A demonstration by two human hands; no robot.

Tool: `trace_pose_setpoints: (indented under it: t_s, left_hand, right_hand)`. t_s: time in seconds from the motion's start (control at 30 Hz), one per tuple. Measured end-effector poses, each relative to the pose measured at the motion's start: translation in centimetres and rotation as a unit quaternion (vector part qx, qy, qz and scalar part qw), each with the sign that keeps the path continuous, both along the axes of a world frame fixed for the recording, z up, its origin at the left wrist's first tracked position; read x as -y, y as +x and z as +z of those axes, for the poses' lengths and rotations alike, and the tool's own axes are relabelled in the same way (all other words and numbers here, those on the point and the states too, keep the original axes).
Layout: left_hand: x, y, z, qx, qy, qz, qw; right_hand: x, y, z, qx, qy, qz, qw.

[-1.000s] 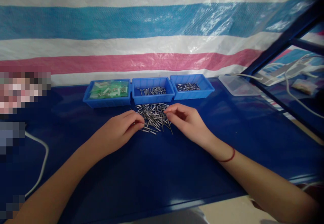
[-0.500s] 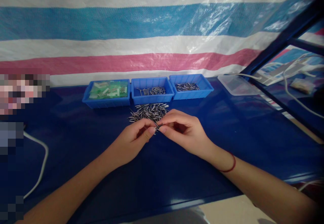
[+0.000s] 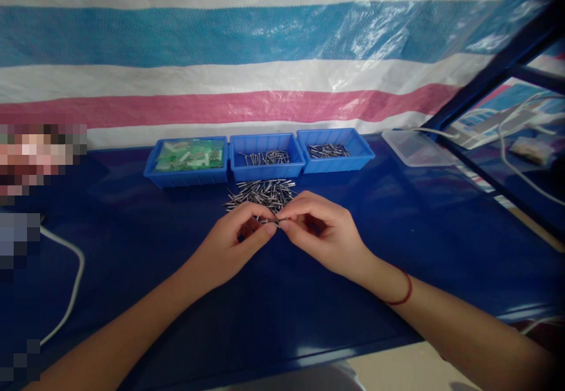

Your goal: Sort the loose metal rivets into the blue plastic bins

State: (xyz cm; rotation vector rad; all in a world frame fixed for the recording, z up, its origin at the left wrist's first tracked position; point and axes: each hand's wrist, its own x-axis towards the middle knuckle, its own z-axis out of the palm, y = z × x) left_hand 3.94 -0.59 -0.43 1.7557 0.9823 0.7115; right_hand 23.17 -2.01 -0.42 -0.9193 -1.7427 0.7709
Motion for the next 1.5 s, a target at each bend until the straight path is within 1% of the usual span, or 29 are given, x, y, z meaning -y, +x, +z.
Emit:
trace_pose_setpoints:
  t_s: [0.17, 0.33, 0.47, 0.53, 0.6, 0.67, 0.73, 0.8, 0.9, 0.97, 1.03, 1.13, 1.27, 1.43, 1.5]
  left_hand:
    - [0.0, 0.0, 0.1, 0.001, 0.063, 0.042, 0.997]
    - [0.0, 0.1, 0.5, -0.011, 0.109, 0.061, 0.992]
    - [0.2, 0.0, 0.8, -0.021, 0.14, 0.062, 0.988]
    - [0.2, -0.1, 1.0, -0.037, 0.156, 0.056, 0.985]
    - [0.2, -0.2, 1.3, -0.064, 0.176, 0.048, 0.981]
    - [0.1, -0.4, 1.7, -0.095, 0.198, 0.037, 0.975]
    - [-0.2, -0.8, 2.1, -0.126, 0.221, 0.028, 0.967]
    - [-0.6, -1.2, 2.4, -0.165, 0.244, 0.017, 0.956]
    - [-1.4, -2.0, 2.4, -0.248, 0.293, -0.014, 0.923]
    - [-2.1, -2.6, 2.1, -0.303, 0.335, -0.036, 0.891]
    - [-2.6, -3.0, 1.8, -0.334, 0.347, -0.072, 0.873]
    - [-2.9, -3.3, 1.4, -0.35, 0.336, -0.107, 0.868]
    - [-3.0, -3.4, 1.0, -0.365, 0.337, -0.128, 0.858]
    - [-3.1, -3.2, 0.8, -0.359, 0.349, -0.144, 0.854]
    - [-3.0, -3.0, 0.8, -0.361, 0.357, -0.145, 0.85]
  right_hand:
    - [-0.2, 0.0, -0.2, 0.015, -0.004, -0.024, 1.0]
    - [-0.3, -0.1, -0.4, 0.021, -0.02, -0.04, 0.999]
    - [-0.3, -0.1, -0.4, 0.046, -0.025, -0.015, 0.998]
    - [-0.5, -0.2, -0.5, 0.049, -0.044, 0.003, 0.998]
    - [-1.0, 0.0, -0.8, 0.009, -0.085, -0.008, 0.996]
    - [-2.0, 0.4, -1.2, -0.067, -0.131, -0.049, 0.988]
    - [-3.2, 1.2, -1.6, -0.148, -0.167, -0.097, 0.97]
    - [-4.6, 2.3, -1.8, -0.234, -0.194, -0.143, 0.942]
    - [-6.0, 3.9, -1.6, -0.305, -0.227, -0.185, 0.906]
    - [-6.4, 4.5, -1.3, -0.334, -0.251, -0.184, 0.89]
    - [-6.3, 4.7, -1.0, -0.349, -0.271, -0.169, 0.881]
    - [-5.6, 4.1, -0.7, -0.342, -0.287, -0.137, 0.884]
    - [-4.6, 2.9, -0.7, -0.303, -0.292, -0.113, 0.9]
    - [-4.1, 2.3, -1.2, -0.237, -0.263, -0.101, 0.93]
    - [-3.7, 2.1, -1.2, -0.178, -0.234, -0.096, 0.951]
